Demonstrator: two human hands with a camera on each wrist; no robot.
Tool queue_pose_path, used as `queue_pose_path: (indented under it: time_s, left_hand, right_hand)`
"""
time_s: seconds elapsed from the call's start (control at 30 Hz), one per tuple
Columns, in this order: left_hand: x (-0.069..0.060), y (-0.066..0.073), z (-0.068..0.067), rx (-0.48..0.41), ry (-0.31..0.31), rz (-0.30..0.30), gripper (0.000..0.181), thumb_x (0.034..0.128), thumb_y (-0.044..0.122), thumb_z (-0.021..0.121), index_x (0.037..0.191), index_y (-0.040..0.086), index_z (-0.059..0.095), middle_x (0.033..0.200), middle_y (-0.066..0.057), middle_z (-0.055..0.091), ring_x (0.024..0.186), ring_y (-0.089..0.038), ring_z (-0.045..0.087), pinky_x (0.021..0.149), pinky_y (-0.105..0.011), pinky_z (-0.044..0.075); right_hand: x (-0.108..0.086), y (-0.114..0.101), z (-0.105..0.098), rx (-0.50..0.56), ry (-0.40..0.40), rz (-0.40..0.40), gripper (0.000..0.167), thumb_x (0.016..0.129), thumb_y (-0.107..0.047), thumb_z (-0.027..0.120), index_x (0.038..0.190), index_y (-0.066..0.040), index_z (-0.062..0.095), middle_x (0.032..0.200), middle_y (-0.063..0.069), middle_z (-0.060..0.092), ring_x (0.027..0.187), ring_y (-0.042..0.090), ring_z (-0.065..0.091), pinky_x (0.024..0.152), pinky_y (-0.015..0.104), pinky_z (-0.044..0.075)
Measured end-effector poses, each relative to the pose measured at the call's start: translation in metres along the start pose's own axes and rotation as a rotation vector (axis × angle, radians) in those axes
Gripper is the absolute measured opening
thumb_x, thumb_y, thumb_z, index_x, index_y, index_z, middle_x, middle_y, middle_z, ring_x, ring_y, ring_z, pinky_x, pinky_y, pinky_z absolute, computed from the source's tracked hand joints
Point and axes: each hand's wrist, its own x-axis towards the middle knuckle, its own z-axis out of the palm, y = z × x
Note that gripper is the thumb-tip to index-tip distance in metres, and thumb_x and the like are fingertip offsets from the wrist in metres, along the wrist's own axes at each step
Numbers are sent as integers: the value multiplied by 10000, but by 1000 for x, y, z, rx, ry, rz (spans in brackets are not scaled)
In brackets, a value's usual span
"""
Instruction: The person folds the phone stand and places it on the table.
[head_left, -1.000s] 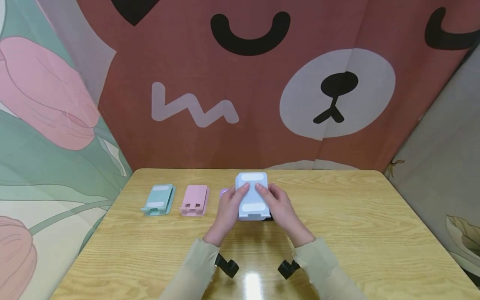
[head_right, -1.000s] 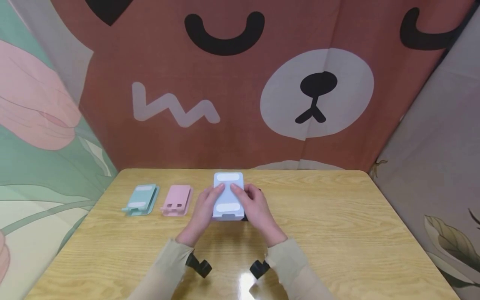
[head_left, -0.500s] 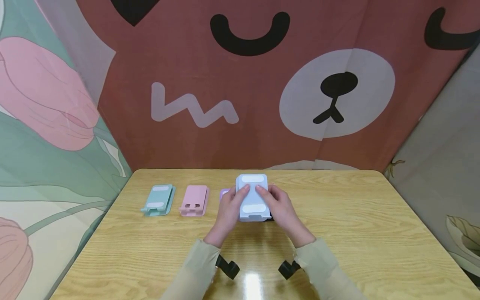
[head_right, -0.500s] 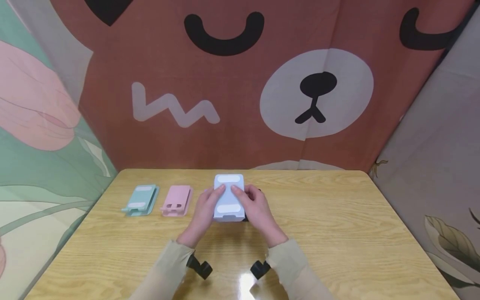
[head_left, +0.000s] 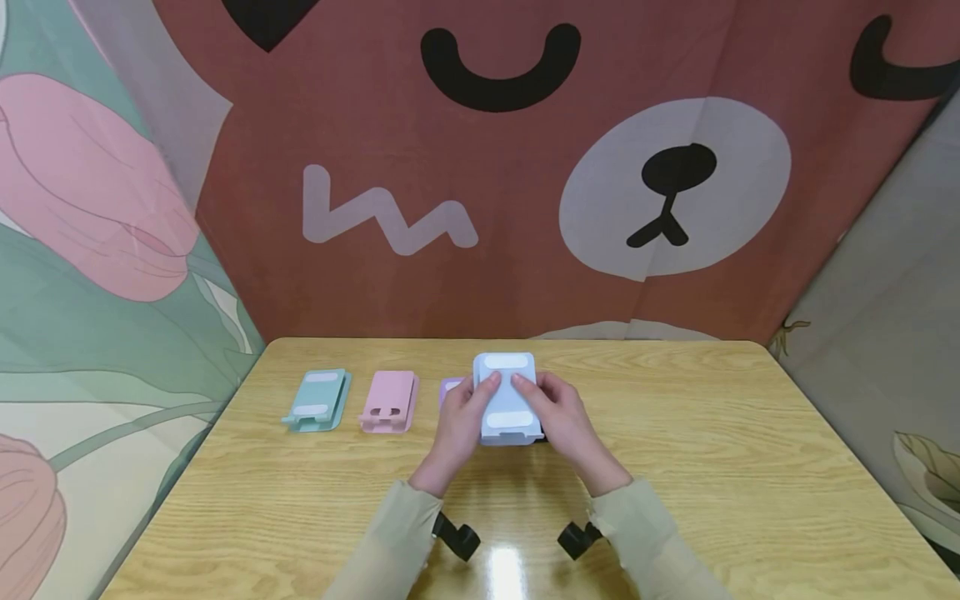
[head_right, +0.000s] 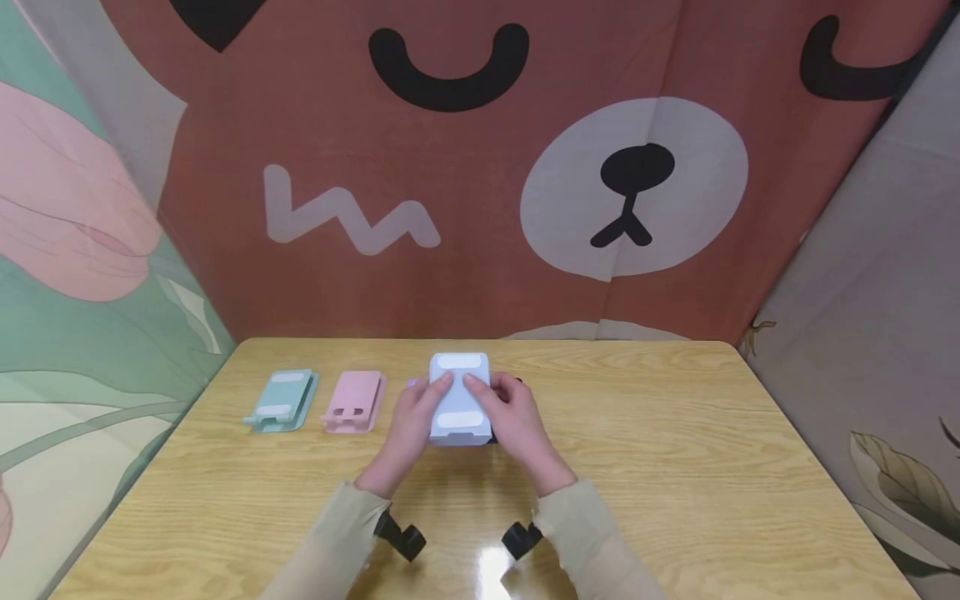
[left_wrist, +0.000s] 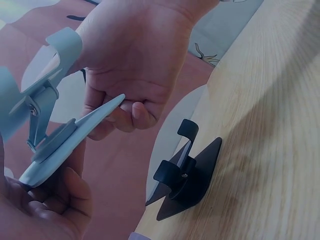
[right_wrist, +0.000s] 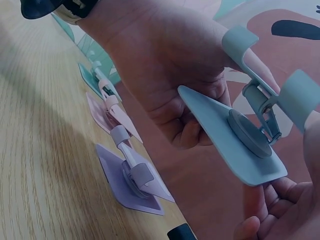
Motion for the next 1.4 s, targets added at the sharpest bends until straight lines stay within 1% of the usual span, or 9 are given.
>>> queue_pose_path:
  time_s: [0.2, 0.37, 0.5, 0.8, 0.93, 1.0, 1.1, 1.23, 1.4]
  left_hand:
    - [-1, 0, 2, -5, 15, 6, 488, 1028, 413, 579, 1228, -22, 673, 936, -98, 718, 806, -180, 662, 729, -333, 555]
    - [-1, -1, 2, 14, 20, 29, 463, 1031, 397, 584, 1204, -22, 683, 938, -94, 712, 815, -176, 652, 737, -341, 554]
    - [-1, -1, 4, 4, 21, 41, 430, 1039, 364, 584, 1182, -28, 685, 915, -88, 707, 792, -169, 650, 721, -337, 556]
    - [-1, -1, 4, 7, 0, 26, 372, 1063, 276, 557, 1203, -52, 664, 924, -101, 702, 790, -171, 642, 710, -333, 558]
    - [-1, 0, 5, 3, -23, 28, 416, 1053, 344, 575, 1208, -31, 668, 961, -99, 712, 826, -174, 661, 724, -322, 565]
    - [-1, 0, 5, 7, -49, 22, 462, 1041, 396, 587, 1233, -19, 652, 986, -102, 709, 835, -186, 664, 723, -332, 566]
    - [0, 1, 2, 48, -71, 7, 513, 1024, 469, 588, 1281, 27, 621, 1035, -100, 694, 870, -237, 673, 754, -372, 561]
    - [0, -1, -4, 99, -75, 13, 472, 1025, 478, 581, 1274, 79, 621, 1081, -133, 683, 922, -316, 677, 839, -449, 544]
    - [1, -1, -11, 110, -78, 43, 417, 1036, 426, 584, 1247, 70, 634, 1073, -150, 690, 888, -272, 681, 865, -476, 543]
  right_hand:
    - [1, 2, 0, -6, 3, 4, 481, 1005, -479, 622, 1174, -30, 655, 1038, 77, 675, 905, 202, 613, 777, 340, 511]
    - [1, 4, 0, -23, 20, 10, 487, 981, -499, 650, 1148, -42, 670, 1029, 90, 680, 905, 217, 622, 775, 337, 515]
    - [3, 6, 0, -27, 38, 12, 498, 965, -504, 672, 1136, -36, 677, 1014, 104, 681, 897, 226, 630, 766, 335, 523]
    - [3, 7, -1, -14, 38, 6, 493, 967, -487, 677, 1130, -22, 673, 994, 106, 686, 871, 222, 638, 735, 319, 532]
    - [3, 7, -4, 10, 29, 38, 522, 973, -503, 660, 1174, -21, 665, 1016, 115, 682, 882, 225, 637, 739, 317, 534]
    - [4, 7, -9, 16, 32, 58, 537, 976, -503, 656, 1193, -12, 658, 1025, 124, 679, 885, 226, 639, 741, 316, 538]
    - [7, 6, -21, 2, 60, 87, 585, 981, -511, 643, 1226, 20, 641, 1053, 142, 670, 900, 225, 635, 750, 306, 536]
    - [11, 11, -46, -54, 115, 137, 661, 986, -559, 603, 1263, 40, 609, 1129, 169, 641, 965, 242, 600, 792, 304, 509]
    - [12, 22, -78, -109, 152, 213, 790, 960, -649, 563, 1353, 36, 545, 1267, 195, 578, 1084, 281, 537, 894, 369, 465]
